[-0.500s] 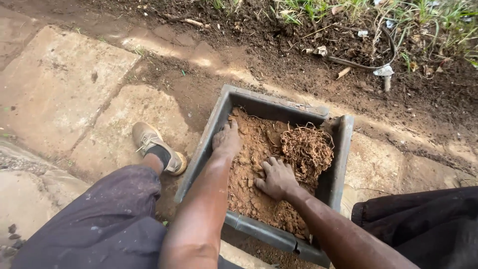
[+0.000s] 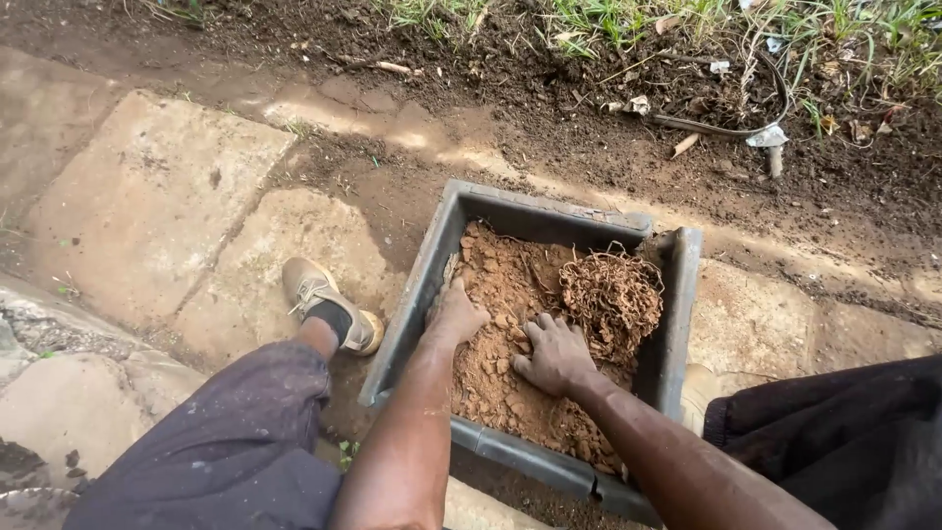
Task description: Mixing soil and fibrous material in a plastic tray using hands.
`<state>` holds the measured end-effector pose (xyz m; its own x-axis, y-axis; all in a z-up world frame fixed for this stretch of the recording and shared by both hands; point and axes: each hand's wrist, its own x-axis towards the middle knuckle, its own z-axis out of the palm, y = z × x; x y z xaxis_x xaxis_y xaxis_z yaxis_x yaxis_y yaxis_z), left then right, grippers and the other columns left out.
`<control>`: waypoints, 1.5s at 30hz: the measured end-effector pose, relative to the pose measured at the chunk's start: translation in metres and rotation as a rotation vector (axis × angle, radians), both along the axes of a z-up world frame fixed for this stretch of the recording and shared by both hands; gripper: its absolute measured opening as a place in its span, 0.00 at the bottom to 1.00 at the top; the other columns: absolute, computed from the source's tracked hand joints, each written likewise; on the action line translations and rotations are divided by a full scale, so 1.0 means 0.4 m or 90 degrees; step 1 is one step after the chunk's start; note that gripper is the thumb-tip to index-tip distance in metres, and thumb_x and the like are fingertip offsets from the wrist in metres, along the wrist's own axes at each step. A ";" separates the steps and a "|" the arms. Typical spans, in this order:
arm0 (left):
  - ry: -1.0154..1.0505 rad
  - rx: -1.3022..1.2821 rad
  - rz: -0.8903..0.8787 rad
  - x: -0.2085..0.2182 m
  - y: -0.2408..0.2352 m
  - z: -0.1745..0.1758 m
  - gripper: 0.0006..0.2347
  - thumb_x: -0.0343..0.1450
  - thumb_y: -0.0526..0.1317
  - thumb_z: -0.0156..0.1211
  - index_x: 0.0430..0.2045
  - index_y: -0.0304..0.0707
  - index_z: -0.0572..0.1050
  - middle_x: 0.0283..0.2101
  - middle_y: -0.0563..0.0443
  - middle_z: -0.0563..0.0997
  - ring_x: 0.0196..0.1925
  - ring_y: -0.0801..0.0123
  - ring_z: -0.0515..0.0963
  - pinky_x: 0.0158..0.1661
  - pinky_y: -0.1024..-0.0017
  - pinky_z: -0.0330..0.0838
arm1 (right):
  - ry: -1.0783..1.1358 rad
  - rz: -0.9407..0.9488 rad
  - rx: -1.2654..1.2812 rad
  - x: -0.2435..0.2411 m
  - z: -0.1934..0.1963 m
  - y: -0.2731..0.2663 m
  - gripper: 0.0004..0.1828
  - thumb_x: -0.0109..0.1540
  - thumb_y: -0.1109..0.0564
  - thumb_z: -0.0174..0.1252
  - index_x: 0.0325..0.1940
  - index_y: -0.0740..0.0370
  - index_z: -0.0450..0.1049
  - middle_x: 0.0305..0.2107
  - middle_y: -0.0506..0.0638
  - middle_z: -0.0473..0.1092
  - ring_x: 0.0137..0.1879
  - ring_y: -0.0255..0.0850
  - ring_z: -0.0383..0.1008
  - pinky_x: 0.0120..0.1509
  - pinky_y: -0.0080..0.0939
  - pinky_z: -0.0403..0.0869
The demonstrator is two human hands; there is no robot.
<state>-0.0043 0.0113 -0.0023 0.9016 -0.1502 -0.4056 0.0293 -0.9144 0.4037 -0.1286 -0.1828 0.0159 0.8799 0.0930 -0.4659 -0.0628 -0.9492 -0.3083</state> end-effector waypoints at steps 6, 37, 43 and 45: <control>-0.026 0.012 0.031 -0.031 -0.030 -0.095 0.17 0.68 0.44 0.54 0.45 0.33 0.81 0.50 0.35 0.82 0.55 0.41 0.85 0.51 0.46 0.81 | 0.010 -0.002 0.018 -0.014 0.017 -0.007 0.29 0.62 0.27 0.55 0.54 0.49 0.70 0.58 0.51 0.65 0.67 0.53 0.69 0.68 0.58 0.69; 0.035 -0.415 0.428 -0.281 -0.121 -0.037 0.09 0.66 0.45 0.58 0.29 0.43 0.83 0.27 0.47 0.86 0.19 0.59 0.84 0.13 0.69 0.78 | -0.044 -0.281 0.233 -0.102 0.127 -0.015 0.28 0.72 0.33 0.45 0.62 0.55 0.70 0.50 0.69 0.78 0.64 0.65 0.77 0.69 0.65 0.74; 0.024 -0.419 0.419 -0.274 -0.119 -0.058 0.09 0.65 0.45 0.60 0.28 0.46 0.85 0.25 0.49 0.85 0.18 0.62 0.83 0.12 0.70 0.79 | -0.040 -0.308 0.222 -0.105 0.092 -0.021 0.31 0.71 0.29 0.45 0.45 0.52 0.81 0.43 0.63 0.81 0.60 0.62 0.79 0.65 0.61 0.76; 0.027 -0.431 0.426 -0.275 -0.122 -0.024 0.09 0.65 0.43 0.60 0.28 0.44 0.85 0.26 0.48 0.85 0.18 0.63 0.83 0.12 0.71 0.79 | -0.036 -0.330 0.238 -0.091 0.068 -0.038 0.35 0.70 0.24 0.44 0.37 0.49 0.84 0.39 0.61 0.82 0.58 0.62 0.80 0.63 0.60 0.76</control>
<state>-0.1144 -0.0375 -0.0119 0.8722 0.1764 -0.4562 0.4887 -0.2758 0.8277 -0.1651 -0.1979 0.0433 0.8765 -0.2033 -0.4363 -0.4586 -0.6281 -0.6286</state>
